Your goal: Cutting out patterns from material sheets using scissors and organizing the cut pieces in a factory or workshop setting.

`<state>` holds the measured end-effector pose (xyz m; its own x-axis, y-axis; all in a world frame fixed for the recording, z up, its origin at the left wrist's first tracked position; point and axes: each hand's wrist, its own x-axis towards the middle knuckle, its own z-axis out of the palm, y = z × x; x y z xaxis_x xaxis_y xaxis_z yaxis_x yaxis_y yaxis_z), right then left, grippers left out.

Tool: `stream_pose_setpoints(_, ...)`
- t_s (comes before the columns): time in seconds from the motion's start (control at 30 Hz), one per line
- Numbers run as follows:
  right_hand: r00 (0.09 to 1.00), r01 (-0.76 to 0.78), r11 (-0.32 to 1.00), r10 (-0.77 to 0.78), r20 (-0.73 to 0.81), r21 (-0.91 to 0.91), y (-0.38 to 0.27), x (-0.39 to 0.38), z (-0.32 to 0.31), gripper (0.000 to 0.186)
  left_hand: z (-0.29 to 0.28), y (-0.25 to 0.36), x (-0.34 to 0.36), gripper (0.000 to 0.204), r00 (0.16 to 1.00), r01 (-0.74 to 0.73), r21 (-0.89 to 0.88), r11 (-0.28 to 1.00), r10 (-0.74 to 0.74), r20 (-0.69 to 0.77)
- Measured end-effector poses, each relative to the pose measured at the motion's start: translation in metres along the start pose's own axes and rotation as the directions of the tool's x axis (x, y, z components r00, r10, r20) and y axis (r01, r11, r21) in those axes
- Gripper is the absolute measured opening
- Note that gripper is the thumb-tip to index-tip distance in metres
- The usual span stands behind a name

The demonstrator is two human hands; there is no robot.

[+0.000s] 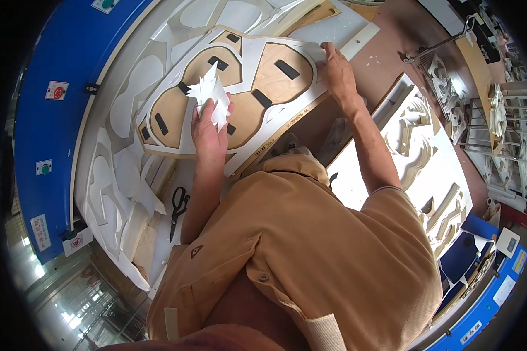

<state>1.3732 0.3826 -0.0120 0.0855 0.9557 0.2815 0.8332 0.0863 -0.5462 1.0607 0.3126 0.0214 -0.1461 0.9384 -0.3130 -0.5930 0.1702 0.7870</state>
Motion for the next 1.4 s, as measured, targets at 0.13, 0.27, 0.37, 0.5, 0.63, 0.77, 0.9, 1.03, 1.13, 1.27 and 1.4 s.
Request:
stream_pose_setpoints(0.13,0.986,0.008,0.998,0.001,0.167,-0.055,0.001,0.014,-0.012,0.037,0.003,-0.001,0.003,0.043,0.999,0.010,-0.001,1.000,-0.009,0.038)
stream_pose_setpoints(0.27,0.971,0.047,0.985,-0.006,0.237,-0.165,0.015,0.023,-0.009,0.038,0.006,-0.002,0.002,0.043,0.998,0.023,-0.002,1.000,-0.023,0.054)
stream_pose_setpoints(0.37,0.964,0.079,0.965,-0.010,0.265,-0.252,0.019,0.024,-0.004,0.038,0.005,-0.003,0.002,0.043,0.998,0.041,0.000,0.999,-0.041,0.047)
stream_pose_setpoints(0.5,0.961,0.008,0.987,0.037,0.274,-0.162,-0.009,0.020,-0.014,0.028,-0.002,0.000,0.000,0.042,0.998,0.039,-0.013,0.999,-0.038,0.042)
stream_pose_setpoints(0.63,0.988,0.029,0.992,-0.010,0.155,-0.122,-0.008,0.006,-0.009,0.020,-0.011,-0.001,0.001,0.041,1.000,0.016,-0.027,1.000,-0.015,0.027)
stream_pose_setpoints(0.77,0.999,-0.006,0.998,0.009,0.047,-0.059,-0.007,-0.003,-0.004,0.016,-0.019,0.001,0.002,0.041,0.999,0.004,-0.036,0.999,-0.006,-0.032)
stream_pose_setpoints(0.9,0.995,-0.036,0.999,0.036,-0.096,-0.001,-0.006,-0.011,0.000,0.014,-0.024,0.001,-0.003,0.040,0.997,0.003,-0.046,0.999,-0.007,-0.082)
stream_pose_setpoints(1.03,0.952,-0.005,1.000,0.011,-0.306,0.021,-0.004,-0.016,0.003,0.011,-0.032,0.000,-0.007,0.040,0.996,0.019,-0.062,0.998,-0.024,-0.090)
stream_pose_setpoints(1.13,0.857,-0.044,0.983,0.129,-0.499,0.178,-0.008,-0.008,-0.010,0.014,-0.036,-0.007,-0.006,0.038,1.000,0.012,-0.038,0.999,-0.012,0.008)
stream_pose_setpoints(1.27,0.867,0.007,0.854,0.254,-0.428,0.521,-0.050,-0.002,-0.011,0.010,-0.021,-0.010,-0.007,0.036,0.996,0.018,-0.065,0.998,-0.012,0.089)
stream_pose_setpoints(1.4,0.979,-0.168,0.373,0.171,0.111,0.912,-0.123,-0.022,0.014,0.010,-0.010,-0.021,-0.015,0.035,0.995,0.025,-0.087,0.996,-0.016,0.102)
